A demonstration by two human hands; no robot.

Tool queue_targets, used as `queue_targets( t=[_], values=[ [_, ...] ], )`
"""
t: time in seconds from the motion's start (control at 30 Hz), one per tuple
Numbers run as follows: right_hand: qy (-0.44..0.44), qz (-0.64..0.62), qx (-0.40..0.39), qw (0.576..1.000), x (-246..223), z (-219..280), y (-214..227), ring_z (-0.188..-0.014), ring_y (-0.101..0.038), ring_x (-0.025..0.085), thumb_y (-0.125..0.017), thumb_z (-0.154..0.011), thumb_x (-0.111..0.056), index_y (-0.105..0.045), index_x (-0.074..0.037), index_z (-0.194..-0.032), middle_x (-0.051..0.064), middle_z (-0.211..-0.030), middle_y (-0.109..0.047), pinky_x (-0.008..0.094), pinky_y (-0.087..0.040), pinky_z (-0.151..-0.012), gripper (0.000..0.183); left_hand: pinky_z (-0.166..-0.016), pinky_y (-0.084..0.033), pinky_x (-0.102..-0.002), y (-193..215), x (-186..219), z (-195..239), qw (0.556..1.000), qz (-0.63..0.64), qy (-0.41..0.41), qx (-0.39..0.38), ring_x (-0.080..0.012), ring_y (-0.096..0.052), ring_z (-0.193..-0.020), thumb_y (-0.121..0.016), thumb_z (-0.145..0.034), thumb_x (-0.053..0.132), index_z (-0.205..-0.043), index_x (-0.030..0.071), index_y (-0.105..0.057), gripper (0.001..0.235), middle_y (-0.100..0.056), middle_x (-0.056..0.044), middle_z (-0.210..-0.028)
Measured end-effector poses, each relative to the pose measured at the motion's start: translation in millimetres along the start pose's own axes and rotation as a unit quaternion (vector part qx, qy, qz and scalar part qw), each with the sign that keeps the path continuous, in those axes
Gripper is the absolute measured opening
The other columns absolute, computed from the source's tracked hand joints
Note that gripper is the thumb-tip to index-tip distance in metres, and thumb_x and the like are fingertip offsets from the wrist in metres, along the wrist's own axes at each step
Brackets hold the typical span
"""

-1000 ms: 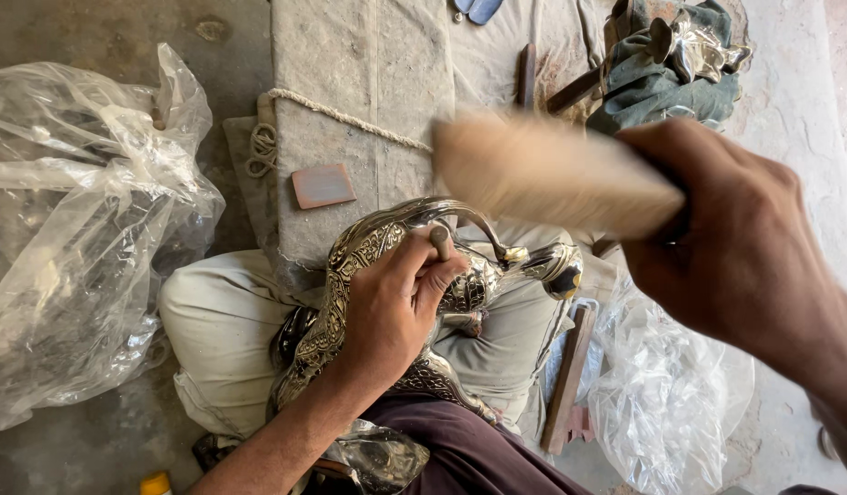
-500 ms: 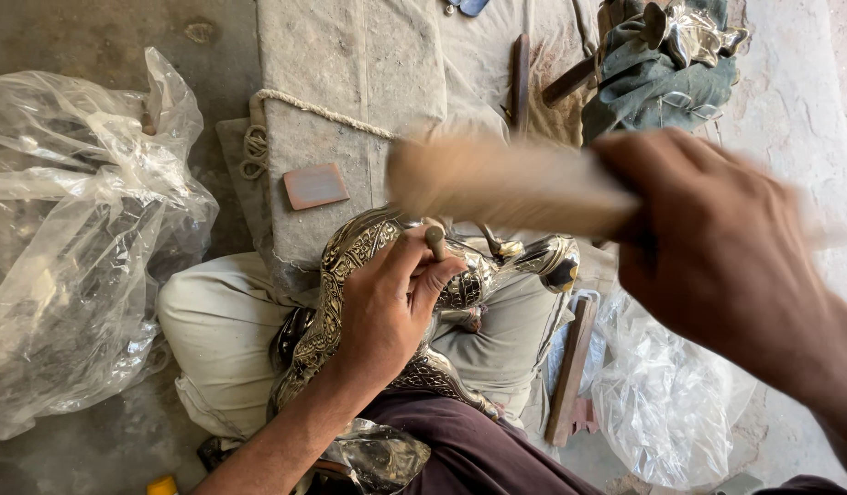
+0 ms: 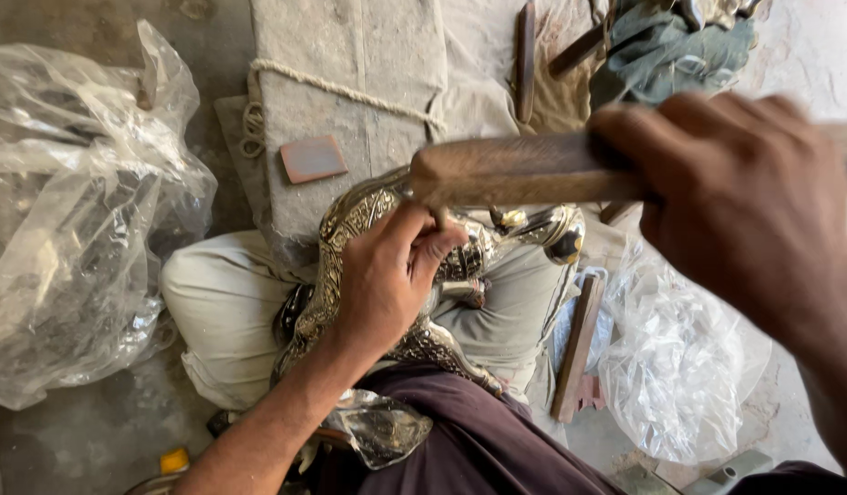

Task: The person holds a metal elephant figurine on their lap and uses a chisel and wooden mallet to engrave decorative patterns on its surface. They repeatedly tap the chisel into the metal to create fine details.

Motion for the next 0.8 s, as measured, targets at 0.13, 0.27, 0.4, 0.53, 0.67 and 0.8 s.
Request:
queue_targets(
  t=[0.13, 0.27, 0.4, 0.53, 0.67, 0.8],
  values=[
    [0.026, -0.140, 0.168, 0.975, 3.9, 8.8, -7.6, -0.088, -0.074, 0.031, -0.070, -0.094, 0.000, -0.063, -0.001, -0.127, 0.019, -0.109, -0.072, 0.042, -0.063, -0.076, 0.033, -0.052, -0.054, -0.025, 3.7, -3.9, 2.9, 0.997, 0.036, -0.068, 0.015, -0.0096, -0.068, -0.068, -0.060, -0.109, 0.033, -0.105, 0.009, -0.060, 0.024, -0.071, -0.002, -0.083],
    [0.009, -0.137, 0.170, 0.976, -0.8, 25.8, -21.3, -0.088, -0.074, 0.031, -0.070, -0.095, -0.001, -0.063, -0.001, -0.126, 0.019, -0.108, -0.072, 0.042, -0.063, -0.076, 0.032, -0.052, -0.057, -0.023, 2.1, -6.3, 2.2, 0.995, 0.036, -0.094, 0.015, -0.0086, -0.069, -0.069, -0.057, -0.112, 0.035, -0.111, 0.010, -0.060, 0.025, -0.072, -0.002, -0.088],
    [-0.001, -0.159, 0.150, 0.976, -1.7, 41.9, -37.7, -0.088, -0.073, 0.031, -0.070, -0.096, -0.002, -0.064, -0.001, -0.126, 0.019, -0.108, -0.072, 0.041, -0.062, -0.076, 0.031, -0.043, -0.052, -0.024, -6.3, -11.6, 3.4, 0.997, 0.001, -0.074, 0.006, -0.0092, -0.067, -0.059, -0.060, -0.106, 0.034, -0.118, 0.010, -0.063, 0.027, -0.073, -0.001, -0.082],
    [-0.015, -0.178, 0.129, 0.975, 0.2, 55.6, -53.0, -0.088, -0.073, 0.030, -0.069, -0.097, -0.002, -0.064, -0.001, -0.126, 0.019, -0.107, -0.072, 0.041, -0.062, -0.076, 0.029, -0.061, -0.059, -0.026, -6.8, -10.4, 4.7, 0.987, -0.001, -0.155, 0.027, -0.0089, -0.074, -0.075, -0.063, -0.112, 0.037, -0.118, 0.011, -0.059, 0.028, -0.072, 0.001, -0.084],
    [-0.031, -0.195, 0.116, 0.973, 2.9, 66.5, -70.5, -0.088, -0.073, 0.030, -0.069, -0.098, -0.003, -0.064, 0.000, -0.125, 0.019, -0.107, -0.072, 0.041, -0.062, -0.076, 0.028, -0.058, -0.057, -0.027, -2.7, -3.4, 7.1, 0.988, -0.004, -0.151, 0.007, -0.0104, -0.075, -0.075, -0.066, -0.112, 0.034, -0.117, 0.010, -0.059, 0.026, -0.073, 0.000, -0.085],
    [-0.049, -0.214, 0.106, 0.970, 5.2, 76.0, -88.2, -0.087, -0.073, 0.030, -0.069, -0.099, -0.003, -0.064, 0.000, -0.125, 0.019, -0.106, -0.072, 0.040, -0.061, -0.075, 0.027, -0.063, -0.060, -0.028, 4.2, -1.4, 7.2, 0.984, 0.042, -0.173, -0.009, -0.0139, -0.075, -0.081, -0.058, -0.110, 0.028, -0.131, 0.008, -0.057, 0.028, -0.073, -0.003, -0.091]
  ],
)
Point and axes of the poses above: each hand's wrist, its own z-axis away from the middle knuckle, its own y-axis out of the back of the hand, x = y × z, the point moved 1 cm from there along -z, towards the middle knuckle
